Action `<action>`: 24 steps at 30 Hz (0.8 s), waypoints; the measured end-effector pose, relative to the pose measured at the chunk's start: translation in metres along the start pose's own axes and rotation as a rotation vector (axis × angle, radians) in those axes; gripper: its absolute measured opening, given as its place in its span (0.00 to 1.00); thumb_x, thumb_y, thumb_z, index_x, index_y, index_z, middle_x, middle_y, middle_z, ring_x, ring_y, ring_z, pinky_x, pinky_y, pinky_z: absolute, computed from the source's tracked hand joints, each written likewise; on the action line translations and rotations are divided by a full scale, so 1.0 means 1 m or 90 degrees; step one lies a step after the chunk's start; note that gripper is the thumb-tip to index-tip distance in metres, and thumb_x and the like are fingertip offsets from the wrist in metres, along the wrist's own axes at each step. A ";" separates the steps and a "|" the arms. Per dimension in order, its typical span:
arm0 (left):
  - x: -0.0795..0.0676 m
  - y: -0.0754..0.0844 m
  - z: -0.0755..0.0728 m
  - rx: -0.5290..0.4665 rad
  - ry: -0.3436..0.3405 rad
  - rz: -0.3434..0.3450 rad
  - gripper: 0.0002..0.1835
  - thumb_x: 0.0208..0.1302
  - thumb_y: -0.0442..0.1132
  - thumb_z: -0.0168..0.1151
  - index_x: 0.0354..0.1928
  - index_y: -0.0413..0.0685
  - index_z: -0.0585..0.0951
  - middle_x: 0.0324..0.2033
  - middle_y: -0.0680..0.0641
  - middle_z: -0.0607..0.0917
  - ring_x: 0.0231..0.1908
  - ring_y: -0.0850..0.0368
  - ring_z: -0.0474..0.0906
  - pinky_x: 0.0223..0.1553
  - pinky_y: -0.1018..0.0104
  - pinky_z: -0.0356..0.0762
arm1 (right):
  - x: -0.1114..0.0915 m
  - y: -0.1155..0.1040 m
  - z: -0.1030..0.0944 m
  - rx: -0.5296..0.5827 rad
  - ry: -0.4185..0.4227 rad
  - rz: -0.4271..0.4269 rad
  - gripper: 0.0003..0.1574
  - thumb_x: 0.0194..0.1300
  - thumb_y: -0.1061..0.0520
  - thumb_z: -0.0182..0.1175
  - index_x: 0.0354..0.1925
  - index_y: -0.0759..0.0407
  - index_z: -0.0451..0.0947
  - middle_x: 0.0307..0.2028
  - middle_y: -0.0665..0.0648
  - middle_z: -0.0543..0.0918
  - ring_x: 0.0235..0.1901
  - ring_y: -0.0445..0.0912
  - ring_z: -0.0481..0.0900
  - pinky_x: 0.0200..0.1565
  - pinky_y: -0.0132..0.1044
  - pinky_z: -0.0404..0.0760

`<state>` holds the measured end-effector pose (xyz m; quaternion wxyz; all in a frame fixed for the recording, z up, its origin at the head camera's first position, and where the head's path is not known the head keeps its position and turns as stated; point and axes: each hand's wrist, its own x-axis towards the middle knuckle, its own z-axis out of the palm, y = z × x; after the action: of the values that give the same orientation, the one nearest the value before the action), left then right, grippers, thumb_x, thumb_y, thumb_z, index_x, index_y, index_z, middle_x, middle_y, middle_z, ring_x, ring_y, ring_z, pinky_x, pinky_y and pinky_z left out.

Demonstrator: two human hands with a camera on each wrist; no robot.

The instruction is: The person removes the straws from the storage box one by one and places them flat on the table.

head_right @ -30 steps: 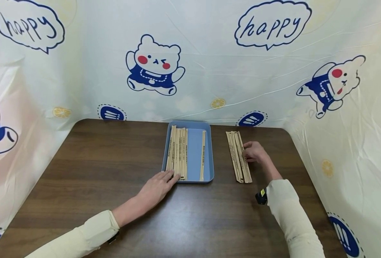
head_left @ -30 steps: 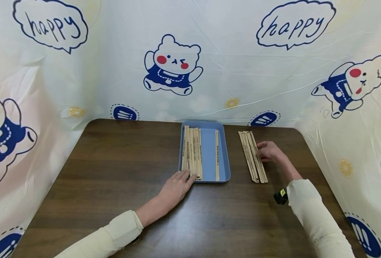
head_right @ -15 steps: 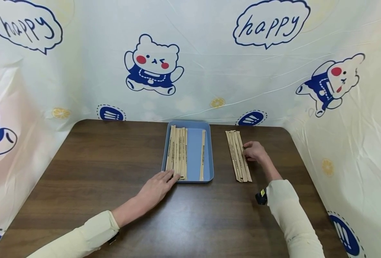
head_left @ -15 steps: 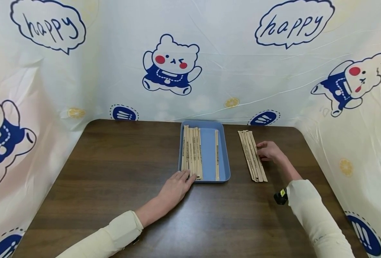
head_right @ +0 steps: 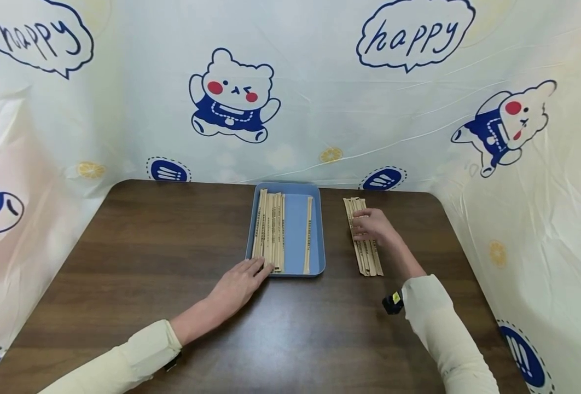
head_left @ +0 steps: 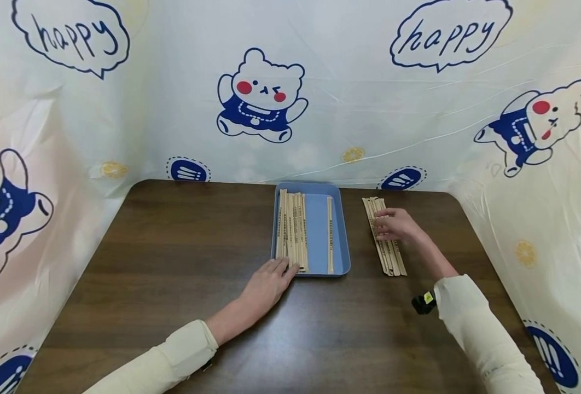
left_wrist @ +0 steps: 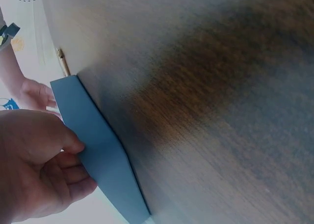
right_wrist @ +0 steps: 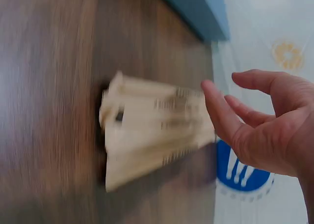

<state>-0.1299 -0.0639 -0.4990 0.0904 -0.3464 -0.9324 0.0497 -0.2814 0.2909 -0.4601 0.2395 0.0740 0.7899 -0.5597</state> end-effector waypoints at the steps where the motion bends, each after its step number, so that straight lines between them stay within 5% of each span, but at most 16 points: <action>1: 0.000 0.000 0.000 -0.002 0.002 0.000 0.28 0.65 0.29 0.65 0.67 0.45 0.75 0.61 0.37 0.78 0.60 0.45 0.75 0.61 0.56 0.73 | 0.000 -0.003 0.005 0.015 -0.012 -0.001 0.32 0.74 0.63 0.52 0.71 0.74 0.58 0.59 0.78 0.72 0.50 0.59 0.82 0.50 0.47 0.83; 5: 0.000 0.000 0.001 -0.007 0.001 0.002 0.27 0.65 0.29 0.65 0.67 0.45 0.75 0.61 0.37 0.78 0.60 0.45 0.75 0.61 0.55 0.73 | -0.001 -0.010 0.027 0.047 -0.046 -0.004 0.34 0.74 0.62 0.55 0.72 0.73 0.58 0.64 0.76 0.68 0.57 0.64 0.77 0.50 0.47 0.83; 11: 0.001 -0.001 0.001 -0.012 -0.005 0.000 0.27 0.66 0.29 0.64 0.67 0.45 0.75 0.61 0.37 0.77 0.61 0.44 0.75 0.62 0.55 0.73 | 0.000 -0.020 0.051 0.064 -0.052 -0.019 0.32 0.72 0.62 0.57 0.69 0.73 0.62 0.60 0.77 0.73 0.52 0.60 0.81 0.49 0.48 0.83; 18: 0.001 -0.001 -0.001 -0.011 -0.004 0.000 0.27 0.66 0.29 0.64 0.67 0.45 0.75 0.61 0.37 0.77 0.61 0.44 0.75 0.61 0.55 0.73 | 0.002 -0.031 0.065 0.089 -0.029 -0.042 0.30 0.72 0.64 0.57 0.68 0.75 0.63 0.59 0.78 0.74 0.52 0.61 0.81 0.47 0.44 0.85; 24: 0.001 0.000 0.000 -0.007 0.000 0.001 0.26 0.66 0.29 0.64 0.66 0.45 0.76 0.61 0.37 0.78 0.60 0.44 0.75 0.61 0.55 0.73 | 0.002 -0.038 0.078 0.110 -0.073 -0.015 0.34 0.72 0.65 0.55 0.71 0.74 0.58 0.64 0.77 0.69 0.58 0.68 0.74 0.48 0.45 0.84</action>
<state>-0.1308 -0.0635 -0.4985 0.0885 -0.3476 -0.9324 0.0451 -0.2749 0.2050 -0.4495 0.2704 0.0531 0.7242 -0.6321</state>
